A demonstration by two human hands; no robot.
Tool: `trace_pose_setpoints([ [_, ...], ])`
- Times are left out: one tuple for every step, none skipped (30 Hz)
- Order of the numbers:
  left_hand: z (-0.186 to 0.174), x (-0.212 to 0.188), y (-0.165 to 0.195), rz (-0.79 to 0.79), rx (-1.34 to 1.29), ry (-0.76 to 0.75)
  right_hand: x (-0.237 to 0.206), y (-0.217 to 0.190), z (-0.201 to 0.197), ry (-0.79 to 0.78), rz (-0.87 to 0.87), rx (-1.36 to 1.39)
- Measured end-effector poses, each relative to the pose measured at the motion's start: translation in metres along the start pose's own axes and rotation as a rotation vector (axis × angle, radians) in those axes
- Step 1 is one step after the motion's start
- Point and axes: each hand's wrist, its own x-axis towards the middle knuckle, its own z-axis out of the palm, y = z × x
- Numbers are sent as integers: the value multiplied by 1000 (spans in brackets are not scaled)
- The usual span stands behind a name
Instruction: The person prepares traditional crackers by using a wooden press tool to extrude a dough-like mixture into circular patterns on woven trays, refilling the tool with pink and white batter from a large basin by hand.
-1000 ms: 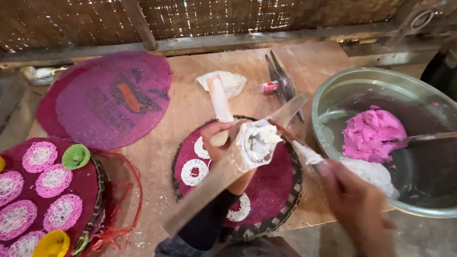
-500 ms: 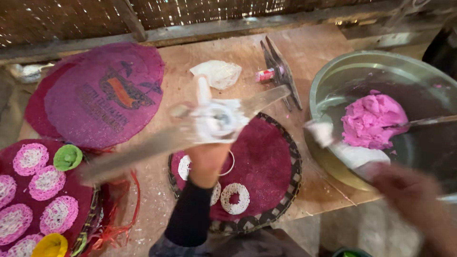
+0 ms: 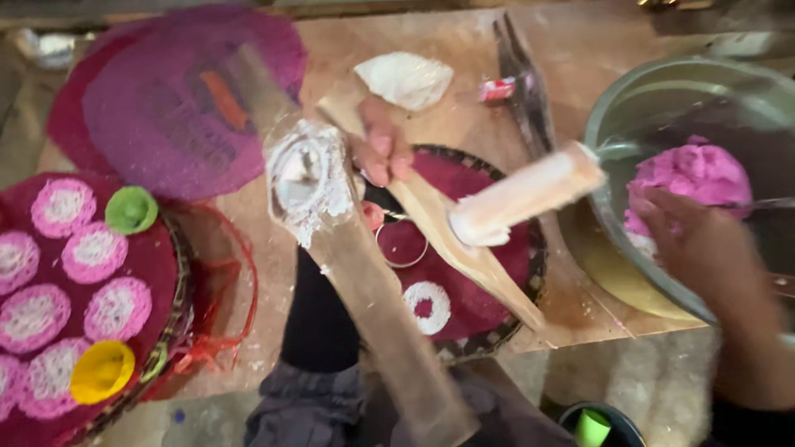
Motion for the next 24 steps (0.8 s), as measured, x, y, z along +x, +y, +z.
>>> trace_pose_setpoints([
  [3, -6, -2, -20, -11, -20, -10, -28, 16, -153, -463, 524],
  [7, -12, -4, -30, -28, -34, -27, -56, 41, -365, -578, 864],
  [10, -17, -6, -41, -39, -39, -47, -77, 61, -565, -572, 1079],
  [13, -20, -8, -51, -55, -56, -71, -97, 86, -712, -558, 1173],
  [12, -22, -9, -59, -70, -67, -99, -103, 103, -798, -575, 1198],
  [11, -23, -10, -61, -71, -62, -121, -106, 116, -868, -582, 1239],
  [5, -22, -10, -69, -102, -66, -135, -109, 128, -903, -559, 1290],
  [-1, -21, -10, -78, -118, -70, -137, -107, 135, -916, -514, 1354],
  [-12, -19, -8, -87, -125, -61, -136, -100, 134, -913, -450, 1428],
  [-23, -19, -6, -94, -86, -28, -128, -93, 131, -904, -372, 1520],
  [-32, -16, -5, -110, -94, -11, -114, -86, 125, -890, -302, 1627],
  [-42, -18, -3, -121, -61, 26, -98, -78, 117, -867, -235, 1724],
  [-46, -20, -2, -112, 23, 71, -82, -72, 108, -834, -210, 1816],
  [-48, -23, 0, -68, 163, 106, -71, -66, 101, -789, -199, 1864],
  [-46, -29, 1, -39, 297, 136, -63, -63, 95, -748, -199, 1872],
  [-41, -36, 2, 168, 607, 108, -59, -65, 94, -686, -241, 1821],
  [-34, -44, 3, 199, 614, 52, -59, -68, 94, -627, -285, 1761],
  [-24, -54, 5, 225, 621, 2, -61, -72, 93, -567, -324, 1700],
  [-17, -60, 8, 91, 924, -112, -67, -78, 93, -512, -414, 1577],
  [-11, -65, 12, -49, 1223, -235, -72, -85, 92, -452, -499, 1454],
  [-7, -71, 18, 63, 1164, -209, -78, -89, 87, -401, -573, 1347],
  [-4, -77, 24, 171, 1104, -182, -83, -93, 81, -352, -643, 1239],
  [-3, -80, 30, 280, 1042, -153, -85, -97, 74, -303, -712, 1128],
  [-2, -82, 35, 255, 1025, -177, -87, -100, 67, -209, -790, 958],
])
